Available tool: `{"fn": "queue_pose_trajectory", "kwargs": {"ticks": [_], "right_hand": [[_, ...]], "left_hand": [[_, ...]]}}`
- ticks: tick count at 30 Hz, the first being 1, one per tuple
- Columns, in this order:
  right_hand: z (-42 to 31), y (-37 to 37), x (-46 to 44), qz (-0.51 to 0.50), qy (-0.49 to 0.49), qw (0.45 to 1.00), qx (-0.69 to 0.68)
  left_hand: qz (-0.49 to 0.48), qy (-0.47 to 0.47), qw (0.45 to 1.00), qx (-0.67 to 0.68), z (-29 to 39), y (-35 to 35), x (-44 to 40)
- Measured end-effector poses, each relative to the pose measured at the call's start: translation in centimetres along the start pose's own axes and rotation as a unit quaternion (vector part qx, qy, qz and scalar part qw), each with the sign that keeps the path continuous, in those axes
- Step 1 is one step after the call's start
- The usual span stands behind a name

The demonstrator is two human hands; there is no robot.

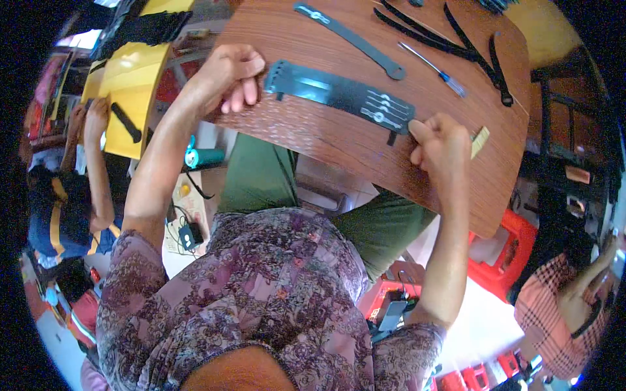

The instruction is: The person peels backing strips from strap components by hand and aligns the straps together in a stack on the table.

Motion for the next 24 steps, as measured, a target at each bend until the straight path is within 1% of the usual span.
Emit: {"fn": "queue_pose_trajectory", "kwargs": {"ticks": [2,4,6,8,10,11,12,14,16,17,18,19,20,21,22,23,24], "right_hand": [[0.1,-0.3,0.1,-0.018,0.016,0.998,-0.064],[0.2,-0.5,0.2,-0.014,0.021,0.997,-0.067],[0.8,-0.7,0.3,-0.003,0.031,0.995,-0.096],[0.8,-0.9,0.4,-0.007,0.028,0.993,-0.118],[0.9,-1.1,0.6,-0.005,0.025,0.99,-0.14],[1.0,-1.0,0.7,0.0,0.021,0.987,-0.157],[0.8,-1.2,0.6,0.008,0.015,0.984,-0.175],[0.1,-1.4,0.5,0.025,-0.003,0.983,-0.18],[-0.2,-1.6,0.1,0.077,-0.06,0.981,-0.168],[-1.7,-1.9,0.3,0.102,-0.063,0.986,-0.12],[-2.1,-1.9,-0.2,0.107,-0.056,0.986,-0.119],[-2.7,-1.9,-0.9,0.12,-0.098,0.985,-0.07],[-3.2,-1.8,-1.5,0.131,-0.139,0.981,-0.018],[-3.5,-1.7,-2.1,0.135,-0.13,0.982,-0.012],[-4.2,-1.6,-2.6,0.143,-0.155,0.977,0.04],[-4.6,-1.3,-2.9,0.149,-0.18,0.968,0.091],[-4.7,-1.3,-3.1,0.151,-0.175,0.968,0.094]], "left_hand": [[-0.005,-0.017,0.995,0.101,-0.8,-0.3,-0.3],[-0.001,-0.013,0.992,0.128,-1.4,-0.5,-0.3],[0.025,0.013,0.993,0.113,-1.5,-0.6,0.0],[0.024,0.029,0.993,0.11,-1.2,-0.4,0.7],[0.054,0.08,0.995,0.025,-0.5,-0.6,0.7],[0.089,0.095,0.992,0.003,0.2,-0.9,0.6],[0.089,0.11,0.99,0.005,0.9,-1.1,0.0],[0.123,0.161,0.978,-0.047,2.0,-1.4,-1.0],[0.122,0.167,0.976,-0.071,2.7,-1.6,-3.1],[0.138,0.25,0.949,-0.134,3.6,-1.4,-4.0],[0.15,0.329,0.912,-0.195,4.3,-0.9,-4.5],[0.152,0.351,0.895,-0.228,5.3,-0.3,-4.6],[0.14,0.352,0.898,-0.224,5.9,0.6,-4.9],[0.117,0.399,0.873,-0.255,6.7,1.9,-5.0],[0.095,0.444,0.844,-0.285,7.4,3.3,-5.1],[0.078,0.514,0.8,-0.301,7.9,4.9,-5.2],[0.074,0.516,0.8,-0.296,8.2,6.3,-5.2]]}}
Point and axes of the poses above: each hand's wrist, its own x-axis away from the middle knuckle, its own y-axis out of the palm, z = x × y, the point moved 4 cm from there along -x, towards the middle knuckle, and after that the axes turned 5 degrees about x, right-handed, at the moved point
